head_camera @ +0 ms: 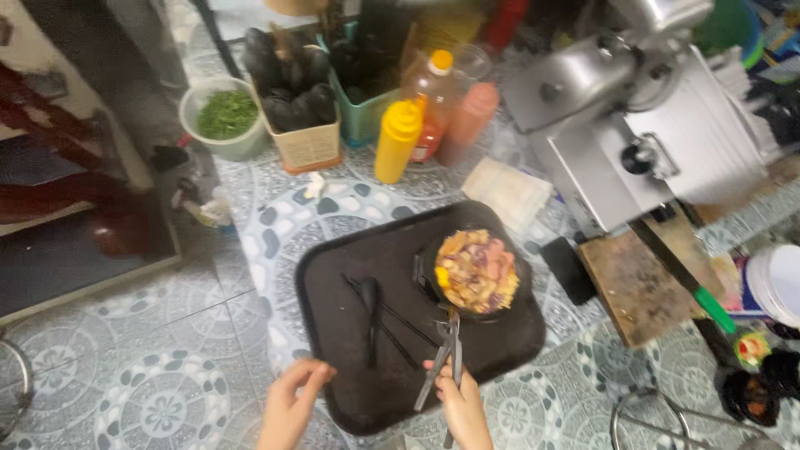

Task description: The person assembles hot pot bowls on a multi-burner portable stove, using tongs to add sliced meat, kimchi, noodles and vegetables into black pots pre-filled with cabbage and mushrooms, and ladles red broth from a large pot into the bowls. They then carry a finished pot on a tray to another table, garnish it, and return to fill more bowls.

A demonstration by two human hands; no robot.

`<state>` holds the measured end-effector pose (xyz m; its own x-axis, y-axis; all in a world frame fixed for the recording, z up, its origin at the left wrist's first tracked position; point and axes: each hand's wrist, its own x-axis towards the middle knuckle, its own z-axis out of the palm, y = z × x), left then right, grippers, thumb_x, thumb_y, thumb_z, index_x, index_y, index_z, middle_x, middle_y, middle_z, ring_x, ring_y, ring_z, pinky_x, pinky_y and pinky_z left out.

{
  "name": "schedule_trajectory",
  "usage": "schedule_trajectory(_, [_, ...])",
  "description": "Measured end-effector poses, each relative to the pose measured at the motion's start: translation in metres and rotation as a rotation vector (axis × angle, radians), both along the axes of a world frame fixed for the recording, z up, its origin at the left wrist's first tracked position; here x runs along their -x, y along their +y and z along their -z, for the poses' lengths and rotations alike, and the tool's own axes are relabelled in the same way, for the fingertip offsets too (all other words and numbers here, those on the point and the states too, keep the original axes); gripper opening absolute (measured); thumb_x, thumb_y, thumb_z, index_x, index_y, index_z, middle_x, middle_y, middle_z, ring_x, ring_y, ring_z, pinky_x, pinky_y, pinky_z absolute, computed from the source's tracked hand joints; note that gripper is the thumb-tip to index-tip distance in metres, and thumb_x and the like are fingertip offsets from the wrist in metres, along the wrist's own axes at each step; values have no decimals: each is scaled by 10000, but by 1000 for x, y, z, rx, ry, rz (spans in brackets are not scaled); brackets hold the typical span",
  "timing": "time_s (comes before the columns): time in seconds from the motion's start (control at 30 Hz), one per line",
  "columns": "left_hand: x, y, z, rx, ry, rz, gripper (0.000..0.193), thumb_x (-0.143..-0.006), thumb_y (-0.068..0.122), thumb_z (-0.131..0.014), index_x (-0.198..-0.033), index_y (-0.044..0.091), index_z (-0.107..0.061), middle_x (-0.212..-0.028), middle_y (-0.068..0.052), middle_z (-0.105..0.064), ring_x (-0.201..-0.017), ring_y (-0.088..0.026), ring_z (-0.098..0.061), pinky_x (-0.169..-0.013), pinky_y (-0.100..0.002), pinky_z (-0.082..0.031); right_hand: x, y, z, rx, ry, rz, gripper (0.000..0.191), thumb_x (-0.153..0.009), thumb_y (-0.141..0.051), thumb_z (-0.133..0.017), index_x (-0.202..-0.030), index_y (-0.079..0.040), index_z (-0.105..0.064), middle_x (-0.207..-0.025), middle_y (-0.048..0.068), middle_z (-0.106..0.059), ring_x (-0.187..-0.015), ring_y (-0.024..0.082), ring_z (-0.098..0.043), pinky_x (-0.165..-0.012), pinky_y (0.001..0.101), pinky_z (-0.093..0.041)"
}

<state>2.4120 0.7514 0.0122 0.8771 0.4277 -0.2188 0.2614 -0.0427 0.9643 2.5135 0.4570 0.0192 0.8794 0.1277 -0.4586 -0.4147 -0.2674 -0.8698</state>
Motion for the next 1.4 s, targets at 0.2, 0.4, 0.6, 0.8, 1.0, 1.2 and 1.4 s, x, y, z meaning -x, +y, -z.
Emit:
schedule_trajectory(0.2, [-88,131,-19,-242,-144,50,138,-885,130,-735,-948,14,-775,-898,-75,-768,-832,-138,-690,-783,-298,-542,-2,112,-26,-334,169,54,365,-963,-226,-540,-1256,-27,-628,-834,112,-699,-735,233,-729,-683,379,-623])
schedule_trajectory(0.4, [-261,301,-22,-672,-250,-48,75,-929,53,-700,-997,22,-706,-922,-156,-716,-852,-303,-710,-762,-406,-549,32,207,-9,-356,202,242,337,-923,-138,-550,-1213,6,-640,-683,135,-633,-545,260,-669,-553,401,-583])
schedule_trajectory(0.6, [-385,374,29,-1120,-150,201,251,-808,1,-658,-1037,73,-732,-1066,-202,-647,-986,-402,-666,-810,-496,-549,51,225,116,-408,126,111,354,-933,-104,-583,-1267,12,-568,-642,172,-665,-546,221,-639,-596,370,-552])
schedule_trajectory(0.8, [-418,395,80,-1172,59,375,249,-850,8,-649,-1039,108,-777,-1107,-225,-653,-987,-404,-677,-799,-492,-559,74,223,183,-371,33,80,386,-927,-64,-612,-1290,24,-515,-694,158,-687,-580,186,-636,-596,381,-540])
schedule_trajectory(1.0, [-402,408,48,-789,-331,269,191,-755,-13,-747,-933,35,-797,-948,-196,-751,-873,-353,-727,-833,-423,-580,62,225,156,-370,158,168,384,-951,-70,-537,-1326,1,-493,-732,192,-703,-594,231,-674,-645,417,-587])
schedule_trajectory(1.2, [-398,422,20,-307,-26,241,201,-804,24,-732,-991,79,-783,-904,-161,-779,-859,-312,-790,-791,-376,-610,71,230,123,-478,310,442,421,-953,-106,-511,-1361,-16,-464,-724,214,-615,-584,316,-687,-732,603,-640])
schedule_trajectory(1.4, [-416,410,78,-1139,-112,535,312,-626,-91,-725,-895,40,-812,-967,-279,-698,-848,-416,-709,-768,-479,-561,88,237,120,-438,254,481,379,-943,-63,-509,-1312,22,-512,-706,206,-619,-550,312,-649,-629,578,-615])
